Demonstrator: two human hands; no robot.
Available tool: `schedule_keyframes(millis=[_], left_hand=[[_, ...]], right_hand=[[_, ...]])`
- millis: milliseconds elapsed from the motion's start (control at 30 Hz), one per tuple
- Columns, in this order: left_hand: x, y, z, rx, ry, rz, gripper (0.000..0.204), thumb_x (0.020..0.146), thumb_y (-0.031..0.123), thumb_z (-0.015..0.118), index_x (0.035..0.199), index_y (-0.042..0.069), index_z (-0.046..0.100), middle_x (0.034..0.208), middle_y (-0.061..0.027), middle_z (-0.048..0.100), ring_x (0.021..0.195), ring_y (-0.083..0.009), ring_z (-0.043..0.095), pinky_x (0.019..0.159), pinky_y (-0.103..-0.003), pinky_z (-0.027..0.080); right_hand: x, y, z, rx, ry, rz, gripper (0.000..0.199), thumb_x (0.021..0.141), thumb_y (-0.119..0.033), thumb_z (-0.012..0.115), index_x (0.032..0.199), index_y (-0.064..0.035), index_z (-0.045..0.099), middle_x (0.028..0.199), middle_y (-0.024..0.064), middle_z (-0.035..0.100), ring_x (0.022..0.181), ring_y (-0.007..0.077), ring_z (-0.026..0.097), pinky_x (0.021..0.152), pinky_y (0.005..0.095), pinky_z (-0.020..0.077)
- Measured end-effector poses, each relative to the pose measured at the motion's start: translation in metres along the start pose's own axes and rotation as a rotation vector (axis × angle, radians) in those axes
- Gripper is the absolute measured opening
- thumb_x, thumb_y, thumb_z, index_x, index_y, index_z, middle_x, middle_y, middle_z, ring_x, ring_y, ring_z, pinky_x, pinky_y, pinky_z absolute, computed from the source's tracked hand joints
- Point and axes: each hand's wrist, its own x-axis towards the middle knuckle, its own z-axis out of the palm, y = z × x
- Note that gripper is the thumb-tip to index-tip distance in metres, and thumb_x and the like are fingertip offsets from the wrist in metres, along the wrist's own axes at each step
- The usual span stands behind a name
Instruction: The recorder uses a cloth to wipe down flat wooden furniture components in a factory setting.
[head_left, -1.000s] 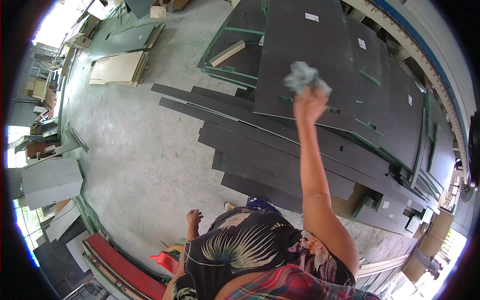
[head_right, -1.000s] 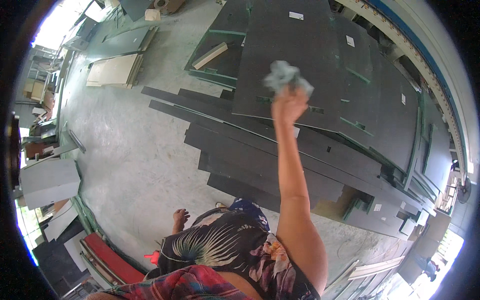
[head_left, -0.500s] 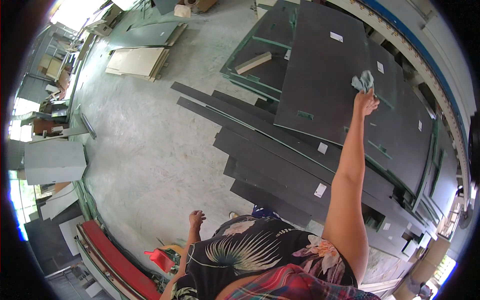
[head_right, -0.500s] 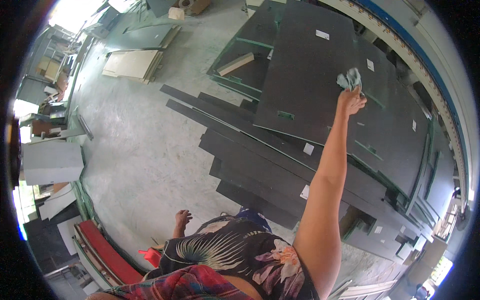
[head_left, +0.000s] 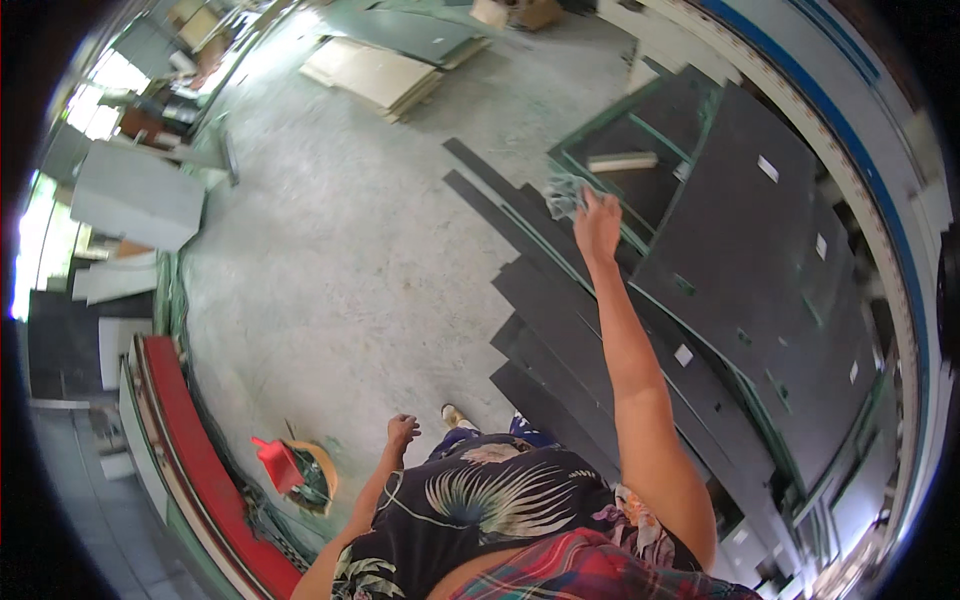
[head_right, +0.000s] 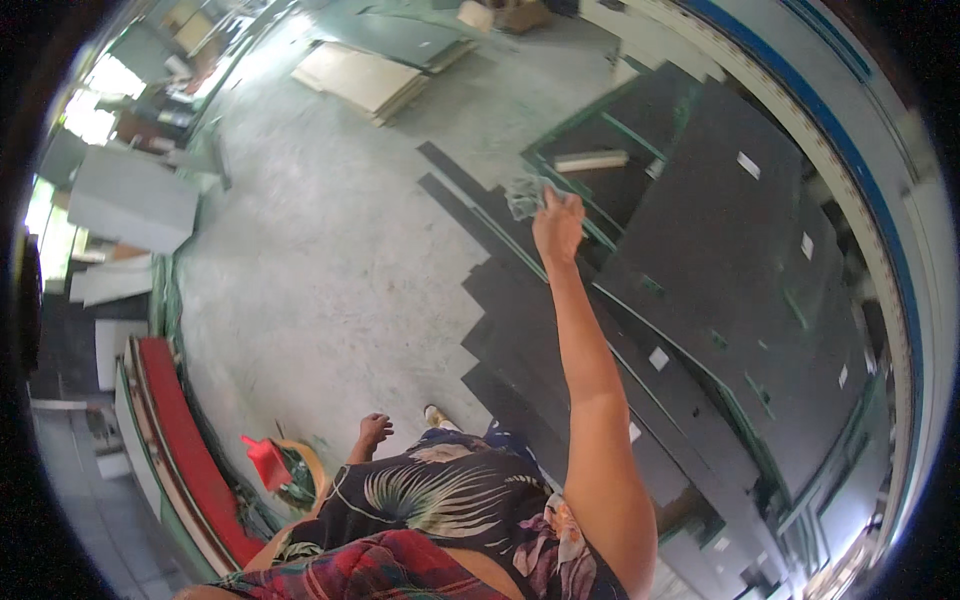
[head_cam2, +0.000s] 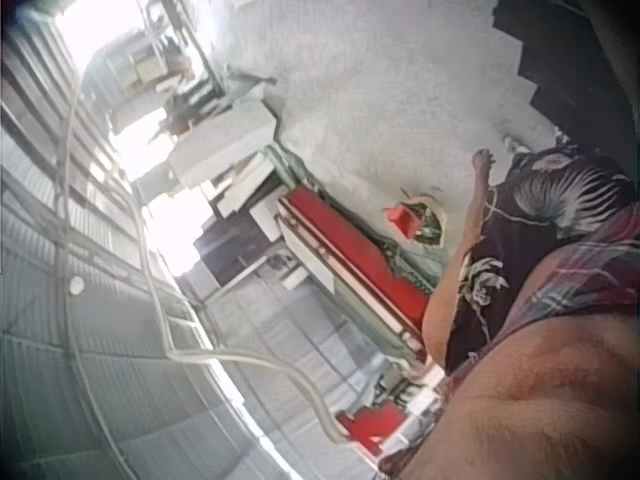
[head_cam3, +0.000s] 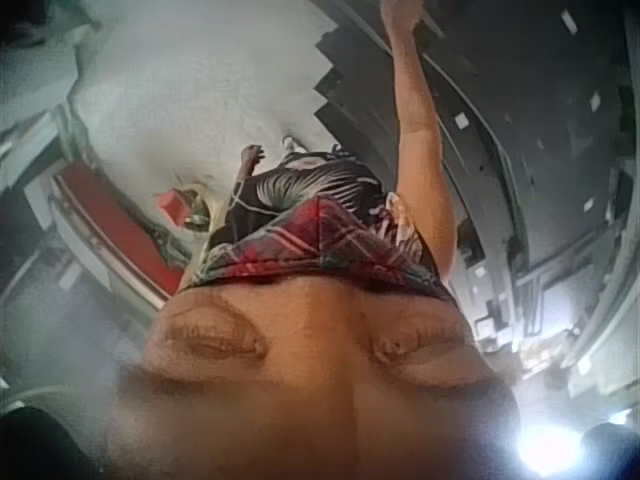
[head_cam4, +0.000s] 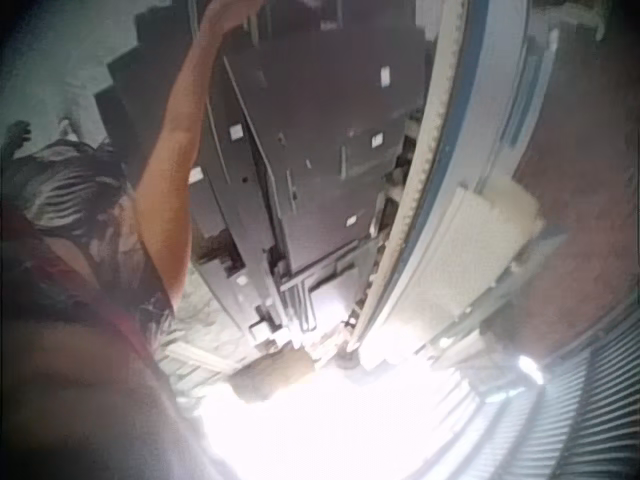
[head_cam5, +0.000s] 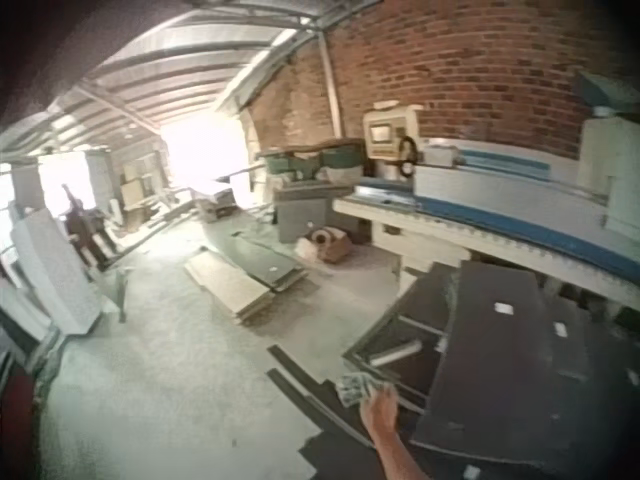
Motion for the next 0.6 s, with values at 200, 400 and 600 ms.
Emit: schedule_keyframes(millis=[200,400,600], left_hand=[[-0.002,-0.015,-0.02,-0.102,0.02,0.019,0.027,0.085,0.019,0.057,0.104,0.0,0.059,0.084,-0.0146,0.067,0.061,-0.0217,0.065,0.046,-0.029,0.045],[0.018,-0.074,-0.055,-0.114,-0.006,-0.122,0.026,0.082,0.017,0.057,0.1,-0.001,0.061,0.082,-0.0158,0.067,0.059,-0.0238,0.066,0.043,-0.029,0.046],[0.049,-0.104,-0.123,-0.248,-0.006,-0.122,0.026,0.082,0.017,0.055,0.1,0.0,0.06,0.082,-0.0153,0.067,0.06,-0.0251,0.067,0.043,-0.031,0.046]], right_hand=[[-0.028,0.034,0.002,-0.002,0.137,0.406,0.037,0.082,-0.017,0.059,0.118,-0.0142,0.06,0.112,0.0201,0.052,0.104,0.0374,0.052,0.087,0.046,0.0443],[-0.115,-0.039,0.034,-0.099,-0.334,0.209,0.037,0.086,-0.018,0.056,0.122,-0.0109,0.058,0.116,0.0181,0.054,0.108,0.0344,0.052,0.087,0.0435,0.0456],[-0.184,-0.099,0.076,0.149,-0.162,0.087,0.039,0.081,-0.013,0.063,0.117,0.0021,0.058,0.107,0.0195,0.059,0.104,0.0332,0.052,0.089,0.0404,0.0427]])
